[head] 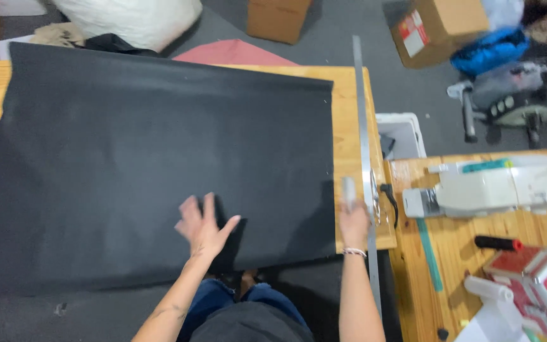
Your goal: Measuring, marking, and pinning fabric on a workbench according to instructions in a notebook.
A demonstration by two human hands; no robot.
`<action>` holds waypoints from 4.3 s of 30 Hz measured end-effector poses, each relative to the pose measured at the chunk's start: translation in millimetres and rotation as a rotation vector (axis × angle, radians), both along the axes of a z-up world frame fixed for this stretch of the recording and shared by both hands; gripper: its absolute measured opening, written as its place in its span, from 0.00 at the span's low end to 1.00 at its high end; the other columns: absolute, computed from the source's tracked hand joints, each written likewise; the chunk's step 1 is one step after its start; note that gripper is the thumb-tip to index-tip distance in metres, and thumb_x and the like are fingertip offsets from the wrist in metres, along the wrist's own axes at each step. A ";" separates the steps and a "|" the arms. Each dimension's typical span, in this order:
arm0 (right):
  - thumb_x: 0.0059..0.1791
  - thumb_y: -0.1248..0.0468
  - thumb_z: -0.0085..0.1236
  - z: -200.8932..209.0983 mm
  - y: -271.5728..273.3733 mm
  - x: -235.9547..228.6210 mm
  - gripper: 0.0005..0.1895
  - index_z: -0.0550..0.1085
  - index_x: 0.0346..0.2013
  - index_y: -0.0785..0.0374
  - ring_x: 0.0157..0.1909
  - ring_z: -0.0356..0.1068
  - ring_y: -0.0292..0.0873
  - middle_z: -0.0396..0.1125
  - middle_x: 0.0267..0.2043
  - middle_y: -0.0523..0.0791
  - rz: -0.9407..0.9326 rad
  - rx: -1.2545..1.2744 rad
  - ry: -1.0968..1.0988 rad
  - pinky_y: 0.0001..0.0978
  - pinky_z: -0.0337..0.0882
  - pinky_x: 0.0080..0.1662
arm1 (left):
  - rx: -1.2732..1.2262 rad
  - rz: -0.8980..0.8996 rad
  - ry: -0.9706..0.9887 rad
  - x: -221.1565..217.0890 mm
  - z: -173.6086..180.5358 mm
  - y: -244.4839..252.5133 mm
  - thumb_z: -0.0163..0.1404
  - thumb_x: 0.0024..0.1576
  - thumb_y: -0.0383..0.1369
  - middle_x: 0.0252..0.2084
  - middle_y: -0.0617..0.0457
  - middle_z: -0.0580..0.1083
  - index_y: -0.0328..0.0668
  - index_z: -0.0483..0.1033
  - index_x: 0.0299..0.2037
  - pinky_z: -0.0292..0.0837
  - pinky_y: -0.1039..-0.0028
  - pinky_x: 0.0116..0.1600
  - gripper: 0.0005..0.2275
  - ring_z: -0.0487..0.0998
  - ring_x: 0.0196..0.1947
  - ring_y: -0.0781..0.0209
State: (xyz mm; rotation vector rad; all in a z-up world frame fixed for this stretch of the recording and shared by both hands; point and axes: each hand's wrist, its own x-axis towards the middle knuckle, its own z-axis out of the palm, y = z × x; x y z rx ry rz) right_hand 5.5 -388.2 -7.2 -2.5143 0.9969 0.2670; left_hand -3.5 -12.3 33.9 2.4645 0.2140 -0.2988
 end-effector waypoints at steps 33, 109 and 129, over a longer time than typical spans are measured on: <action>0.47 0.36 0.52 -0.7 248.4 172.1 0.18 0.79 0.44 0.35 0.44 0.78 0.45 0.78 0.34 0.31 0.797 -0.165 0.168 0.45 0.78 0.45 | 0.371 0.937 -0.422 -13.7 -149.2 359.3 0.68 0.46 0.40 0.52 0.38 0.68 0.47 0.73 0.57 0.61 0.51 0.59 0.28 0.69 0.57 0.37; 0.50 0.55 0.62 19.9 93.4 -0.1 0.12 0.73 0.32 0.59 0.25 0.59 0.35 0.63 0.27 0.41 -0.085 0.604 -0.104 0.26 0.62 0.31 | -0.628 1.153 0.042 -62.7 -55.4 405.0 0.57 0.63 0.33 0.35 0.46 0.77 0.42 0.73 0.34 0.80 0.76 0.46 0.08 0.81 0.33 0.61; 0.44 0.60 0.60 80.8 155.6 53.3 0.35 0.62 0.66 0.52 0.70 0.59 0.45 0.55 0.72 0.48 -0.124 0.940 0.110 0.36 0.61 0.68 | -0.631 1.741 -0.303 -74.3 -111.9 424.3 0.59 0.61 0.36 0.31 0.64 0.74 0.53 0.77 0.42 0.74 0.86 0.23 0.04 0.65 0.17 0.76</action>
